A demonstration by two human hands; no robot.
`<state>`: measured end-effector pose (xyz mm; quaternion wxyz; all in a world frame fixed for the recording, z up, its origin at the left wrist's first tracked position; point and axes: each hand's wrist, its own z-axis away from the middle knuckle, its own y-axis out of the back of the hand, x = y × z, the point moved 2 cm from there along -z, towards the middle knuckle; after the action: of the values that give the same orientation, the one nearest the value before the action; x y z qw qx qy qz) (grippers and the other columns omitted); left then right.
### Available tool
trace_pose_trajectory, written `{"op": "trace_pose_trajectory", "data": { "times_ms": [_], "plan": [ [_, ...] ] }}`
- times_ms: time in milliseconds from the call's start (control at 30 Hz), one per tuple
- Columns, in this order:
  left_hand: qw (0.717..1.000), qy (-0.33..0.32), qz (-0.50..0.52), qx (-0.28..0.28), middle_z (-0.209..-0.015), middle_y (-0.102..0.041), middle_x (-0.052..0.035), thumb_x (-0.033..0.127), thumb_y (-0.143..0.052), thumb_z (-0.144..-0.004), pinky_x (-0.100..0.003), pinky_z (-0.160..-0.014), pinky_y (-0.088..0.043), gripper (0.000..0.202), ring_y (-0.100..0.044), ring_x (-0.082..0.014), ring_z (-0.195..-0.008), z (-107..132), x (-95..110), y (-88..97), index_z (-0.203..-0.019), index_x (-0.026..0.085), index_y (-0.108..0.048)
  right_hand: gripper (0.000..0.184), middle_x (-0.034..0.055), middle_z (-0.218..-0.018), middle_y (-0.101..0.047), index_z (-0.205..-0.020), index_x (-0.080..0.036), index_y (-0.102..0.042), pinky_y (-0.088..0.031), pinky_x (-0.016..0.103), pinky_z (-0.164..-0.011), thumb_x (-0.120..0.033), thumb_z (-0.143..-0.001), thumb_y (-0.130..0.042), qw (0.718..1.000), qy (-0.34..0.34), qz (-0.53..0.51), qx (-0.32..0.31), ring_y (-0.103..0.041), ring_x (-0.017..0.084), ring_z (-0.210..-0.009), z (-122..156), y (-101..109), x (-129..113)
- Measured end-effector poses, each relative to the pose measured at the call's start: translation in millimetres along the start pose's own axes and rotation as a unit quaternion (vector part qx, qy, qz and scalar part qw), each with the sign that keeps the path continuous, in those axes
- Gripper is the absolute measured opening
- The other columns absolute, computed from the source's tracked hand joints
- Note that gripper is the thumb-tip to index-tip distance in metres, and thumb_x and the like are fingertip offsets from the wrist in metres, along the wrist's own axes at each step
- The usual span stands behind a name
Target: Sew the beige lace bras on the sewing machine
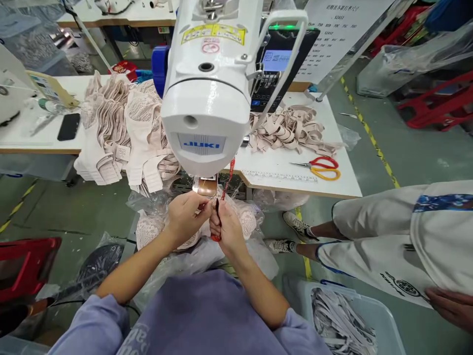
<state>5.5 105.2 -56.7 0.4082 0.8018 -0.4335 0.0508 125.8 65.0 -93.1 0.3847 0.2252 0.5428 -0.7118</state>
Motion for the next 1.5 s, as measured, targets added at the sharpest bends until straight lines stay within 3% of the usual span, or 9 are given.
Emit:
{"op": "trace_pose_trajectory", "data": {
  "times_ms": [67, 133, 200, 267, 367, 433, 533, 1000, 1500],
  "plan": [
    [0.999, -0.006, -0.042, 0.029, -0.06, -0.057, 0.0042, 0.015, -0.065, -0.086, -0.026, -0.059, -0.038, 0.017, -0.051, -0.0114, -0.058, -1.4, -5.7, -5.9, -0.073, 0.021, -0.058, 0.042, -0.0073, -0.066, -0.047, -0.096, -0.025, -0.051, -0.026, 0.019, -0.039, -0.067, -0.091, -0.055, 0.995, 0.032, 0.084, 0.03, -0.027, 0.007, -0.043, -4.4, 26.8, -3.0],
    [0.995, 0.011, -0.082, 0.057, -0.06, -0.057, 0.0034, 0.015, -0.065, -0.086, -0.027, -0.06, -0.038, 0.017, -0.051, -0.0123, -0.059, -4.2, -11.8, -11.8, -0.071, 0.021, -0.059, 0.041, -0.0015, -0.079, -0.058, -0.107, -0.026, -0.054, -0.038, 0.024, -0.046, -0.064, -0.093, -0.052, 0.962, 0.07, 0.247, 0.092, -0.042, 0.011, -0.051, -9.9, 69.0, -9.0],
    [0.991, 0.04, -0.103, 0.073, -0.061, -0.059, 0.0025, 0.016, -0.063, -0.086, -0.027, -0.061, -0.038, 0.016, -0.052, -0.0126, -0.06, -8.1, -16.8, -17.0, -0.071, 0.021, -0.061, 0.042, 0.0093, -0.099, -0.064, -0.116, -0.021, -0.056, -0.052, 0.034, -0.068, -0.057, -0.093, -0.051, 0.863, 0.109, 0.457, 0.183, -0.059, 0.02, -0.076, -14.0, 120.8, -15.9],
    [0.988, 0.057, -0.117, 0.08, -0.063, -0.06, 0.0018, 0.017, -0.062, -0.087, -0.027, -0.062, -0.039, 0.017, -0.053, -0.0129, -0.061, -12.1, -19.3, -21.0, -0.071, 0.021, -0.062, 0.05, 0.0211, -0.125, -0.059, -0.124, -0.016, -0.057, -0.05, 0.048, -0.094, -0.052, -0.091, -0.051, 0.759, 0.099, 0.61, 0.205, -0.059, 0.033, -0.112, -16.3, 171.3, -16.2],
    [0.984, 0.061, -0.146, 0.087, -0.061, -0.059, 0.0017, 0.019, -0.062, -0.088, -0.027, -0.061, -0.038, 0.018, -0.052, -0.0134, -0.06, -16.2, -19.5, -24.6, -0.07, 0.022, -0.062, 0.055, 0.0275, -0.146, -0.045, -0.13, -0.01, -0.057, -0.038, 0.056, -0.11, -0.047, -0.09, -0.048, 0.689, 0.022, 0.701, 0.184, -0.042, 0.041, -0.139, -14.2, 230.6, -2.8],
    [0.981, 0.066, -0.16, 0.092, -0.059, -0.056, 0.0021, 0.021, -0.064, -0.089, -0.028, -0.059, -0.036, 0.02, -0.051, -0.0134, -0.059, -17.0, -19.1, -25.6, -0.069, 0.022, -0.061, 0.057, 0.0274, -0.148, -0.042, -0.131, -0.01, -0.058, -0.038, 0.055, -0.111, -0.048, -0.091, -0.046, 0.684, -0.014, 0.709, 0.17, -0.039, 0.041, -0.142, -10.3, 252.2, 9.6],
    [0.978, 0.078, -0.167, 0.095, -0.057, -0.054, 0.0027, 0.022, -0.064, -0.089, -0.027, -0.057, -0.035, 0.022, -0.05, -0.0129, -0.057, -16.4, -18.8, -26.4, -0.068, 0.021, -0.059, 0.062, 0.0266, -0.151, -0.04, -0.135, -0.012, -0.056, -0.043, 0.053, -0.109, -0.055, -0.093, -0.042, 0.698, -0.038, 0.701, 0.144, -0.038, 0.04, -0.144, -6.7, 262.0, 24.8],
    [0.97, 0.134, -0.171, 0.105, -0.057, -0.054, 0.0034, 0.025, -0.065, -0.089, -0.027, -0.056, -0.036, 0.026, -0.05, -0.0125, -0.056, -15.2, -15.9, -29.9, -0.066, 0.022, -0.054, 0.062, 0.0232, -0.148, -0.045, -0.132, -0.014, -0.059, -0.043, 0.05, -0.11, -0.058, -0.09, -0.046, 0.748, -0.011, 0.657, 0.098, -0.041, 0.035, -0.142, -13.6, 267.3, 39.7],
    [0.971, 0.13, -0.178, 0.097, -0.057, -0.053, 0.0037, 0.025, -0.065, -0.089, -0.028, -0.055, -0.034, 0.03, -0.049, -0.0122, -0.056, -15.0, -17.2, -29.4, -0.064, 0.022, -0.049, 0.061, 0.0214, -0.151, -0.045, -0.133, -0.016, -0.058, -0.041, 0.05, -0.112, -0.058, -0.091, -0.046, 0.758, -0.01, 0.646, 0.084, -0.04, 0.034, -0.143, -16.8, 253.7, 34.6]
  ]
}}
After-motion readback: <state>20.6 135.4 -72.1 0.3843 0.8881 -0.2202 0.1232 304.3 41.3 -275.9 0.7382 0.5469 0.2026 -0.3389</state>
